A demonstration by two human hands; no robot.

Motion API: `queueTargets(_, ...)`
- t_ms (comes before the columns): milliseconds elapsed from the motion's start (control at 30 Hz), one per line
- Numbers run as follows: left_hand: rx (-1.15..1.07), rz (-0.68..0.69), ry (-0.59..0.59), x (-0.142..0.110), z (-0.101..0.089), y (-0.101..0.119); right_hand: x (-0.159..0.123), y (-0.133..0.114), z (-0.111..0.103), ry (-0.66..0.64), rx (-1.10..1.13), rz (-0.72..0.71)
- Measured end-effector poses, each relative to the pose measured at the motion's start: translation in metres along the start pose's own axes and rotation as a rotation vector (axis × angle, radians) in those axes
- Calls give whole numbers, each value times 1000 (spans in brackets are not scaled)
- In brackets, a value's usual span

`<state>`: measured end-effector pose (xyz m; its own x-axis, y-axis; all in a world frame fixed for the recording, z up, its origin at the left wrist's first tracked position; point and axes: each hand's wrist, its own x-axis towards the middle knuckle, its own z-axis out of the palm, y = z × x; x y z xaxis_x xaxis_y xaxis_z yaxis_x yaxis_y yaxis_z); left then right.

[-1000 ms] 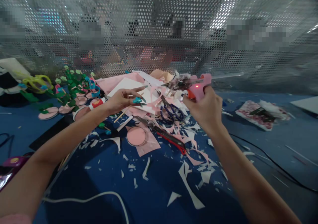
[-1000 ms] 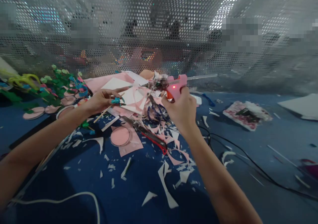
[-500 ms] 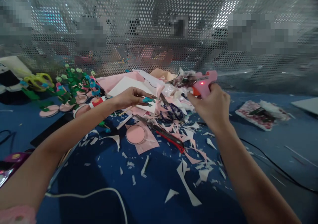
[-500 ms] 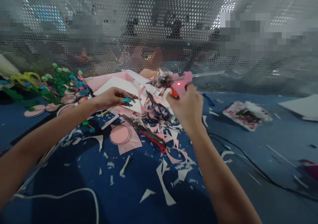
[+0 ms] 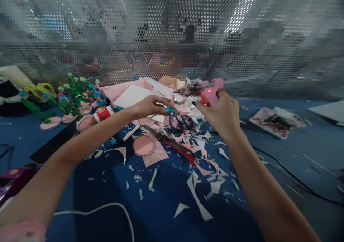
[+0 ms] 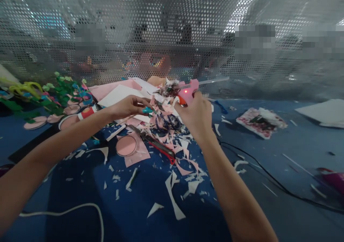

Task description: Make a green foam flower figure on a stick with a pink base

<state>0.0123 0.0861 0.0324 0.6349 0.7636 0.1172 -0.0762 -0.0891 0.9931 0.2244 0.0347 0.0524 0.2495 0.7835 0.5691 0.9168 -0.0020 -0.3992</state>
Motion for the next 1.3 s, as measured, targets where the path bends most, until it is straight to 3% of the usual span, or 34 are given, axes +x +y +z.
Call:
queueTargets(167,-87,-29,111,10,2,-5,1,1,-4,-28,-24,30)
queueTargets(300,-88,-48,124,11,-3,-10,6,4,-15,-36,-120,82)
queueTargets(500,-22,-114,141,14,1,-14,19,18,-44,-45,-307,261)
queueTargets(600,8,-105,162,28,1,-15,24,27,-50,40,-295,345)
queueTargets(700,203,-40,242,50,-9,-11,26,30,-48,109,-267,345)
queueTargets(800,628,113,360,66,-22,-2,25,29,-44,57,-260,273)
queueTargets(867,708,210,402,66,-28,4,23,28,-42,30,-228,197)
queueTargets(967,520,255,387,49,-29,8,22,25,-41,45,-103,98)
queueTargets(1033,206,251,334,31,-24,8,21,21,-40,91,-8,91)
queueTargets(1133,-180,127,282,3,-14,7,15,10,-38,202,109,95)
queueTargets(1300,-408,11,300,-22,-4,3,-3,-12,-33,339,169,-12)
